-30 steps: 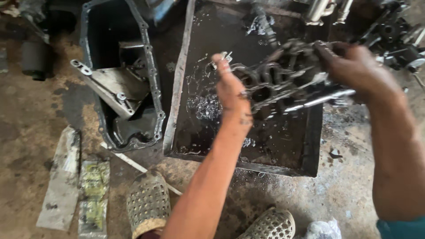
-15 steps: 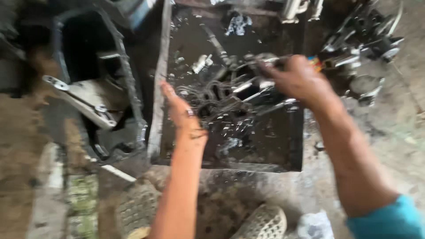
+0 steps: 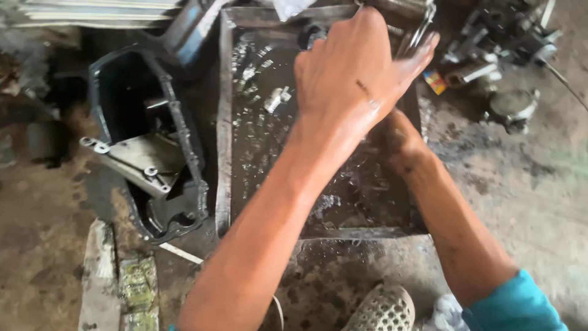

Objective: The person scrubs various disassembled engine components, including a cylinder head and a crankshaft, in a metal tray filled with dark liquid. They use a wire brush and a yellow sponge to clean the parts, rinsing them with water from a hose and placing them back into the tray.

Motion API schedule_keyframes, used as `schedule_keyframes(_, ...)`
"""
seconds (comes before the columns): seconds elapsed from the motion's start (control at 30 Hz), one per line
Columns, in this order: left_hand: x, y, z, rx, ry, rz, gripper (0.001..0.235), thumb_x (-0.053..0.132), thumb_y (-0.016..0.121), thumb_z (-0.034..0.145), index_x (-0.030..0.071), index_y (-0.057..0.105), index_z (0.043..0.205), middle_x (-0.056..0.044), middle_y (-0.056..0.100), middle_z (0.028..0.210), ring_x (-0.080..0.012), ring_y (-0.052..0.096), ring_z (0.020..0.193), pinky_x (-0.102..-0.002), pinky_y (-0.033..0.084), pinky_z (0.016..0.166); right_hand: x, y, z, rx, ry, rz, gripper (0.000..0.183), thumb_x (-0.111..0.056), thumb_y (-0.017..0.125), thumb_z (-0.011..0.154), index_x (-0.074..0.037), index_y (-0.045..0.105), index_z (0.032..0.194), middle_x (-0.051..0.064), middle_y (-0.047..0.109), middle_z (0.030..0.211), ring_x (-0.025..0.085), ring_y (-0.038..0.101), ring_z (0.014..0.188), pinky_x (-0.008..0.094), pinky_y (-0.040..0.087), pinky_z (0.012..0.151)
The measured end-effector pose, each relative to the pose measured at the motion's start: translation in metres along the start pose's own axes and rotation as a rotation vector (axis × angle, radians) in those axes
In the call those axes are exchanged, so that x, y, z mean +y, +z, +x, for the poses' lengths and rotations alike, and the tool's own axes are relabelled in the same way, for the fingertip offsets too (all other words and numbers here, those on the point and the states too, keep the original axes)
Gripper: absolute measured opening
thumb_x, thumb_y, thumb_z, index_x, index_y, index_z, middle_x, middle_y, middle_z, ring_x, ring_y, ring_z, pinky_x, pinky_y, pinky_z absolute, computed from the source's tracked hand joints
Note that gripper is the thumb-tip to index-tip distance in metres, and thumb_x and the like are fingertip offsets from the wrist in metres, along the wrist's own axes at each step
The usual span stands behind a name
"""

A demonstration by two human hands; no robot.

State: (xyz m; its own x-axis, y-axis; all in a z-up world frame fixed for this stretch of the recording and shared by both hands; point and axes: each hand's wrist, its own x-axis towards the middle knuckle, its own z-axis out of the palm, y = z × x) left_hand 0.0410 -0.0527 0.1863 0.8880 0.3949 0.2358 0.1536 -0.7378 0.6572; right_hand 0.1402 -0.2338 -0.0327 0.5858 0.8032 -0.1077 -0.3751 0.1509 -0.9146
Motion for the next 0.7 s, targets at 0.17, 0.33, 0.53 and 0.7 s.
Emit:
schedule_keyframes(0.17,0.007,-0.006,-0.017,-0.395,0.333,0.226,0.047,0.04,0.078,0.083,0.005,0.066,0.112,-0.009,0.075,0.089,-0.0236,0.077,0.076,-0.041,0.061,0.067,-0.018,0.005,-0.019,-0.121,-0.186,0.021,0.082,-0.025,0.084,0.069,-0.011,0.053,0.144,0.011,0.06,0.139,0.028,0.062,0.126,0.047,0.052,0.105)
schedule_keyframes(0.33,0.002,-0.004,-0.048,-0.522,0.502,0.406,0.054,0.041,0.079,0.084,0.007,0.063,0.123,-0.012,0.073,0.106,-0.0304,0.073,0.094,-0.048,0.059,0.084,-0.02,-0.001,0.009,-0.016,-0.186,0.088,0.043,-0.041,0.07,0.106,-0.006,0.056,0.126,0.012,0.06,0.125,0.026,0.058,0.115,0.045,0.051,0.104)
schedule_keyframes(0.53,-0.047,0.034,-0.096,-0.198,0.883,0.518,0.041,0.016,0.065,0.089,0.036,0.064,0.125,-0.003,0.054,0.146,-0.0273,0.05,0.134,-0.052,0.039,0.114,-0.081,0.017,0.013,0.173,-0.015,0.447,0.062,-0.06,0.052,0.098,-0.008,0.064,0.131,0.013,0.073,0.125,0.029,0.068,0.117,0.052,0.056,0.105)
schedule_keyframes(0.7,-0.1,0.064,-0.11,-0.1,0.905,0.387,0.045,0.018,0.062,0.099,0.029,0.06,0.142,-0.005,0.044,0.158,-0.026,0.038,0.148,-0.051,0.032,0.126,-0.109,0.052,0.003,0.326,-0.074,0.188,0.067,-0.065,0.057,0.096,-0.012,0.06,0.137,0.011,0.067,0.117,0.026,0.066,0.113,0.052,0.058,0.104)
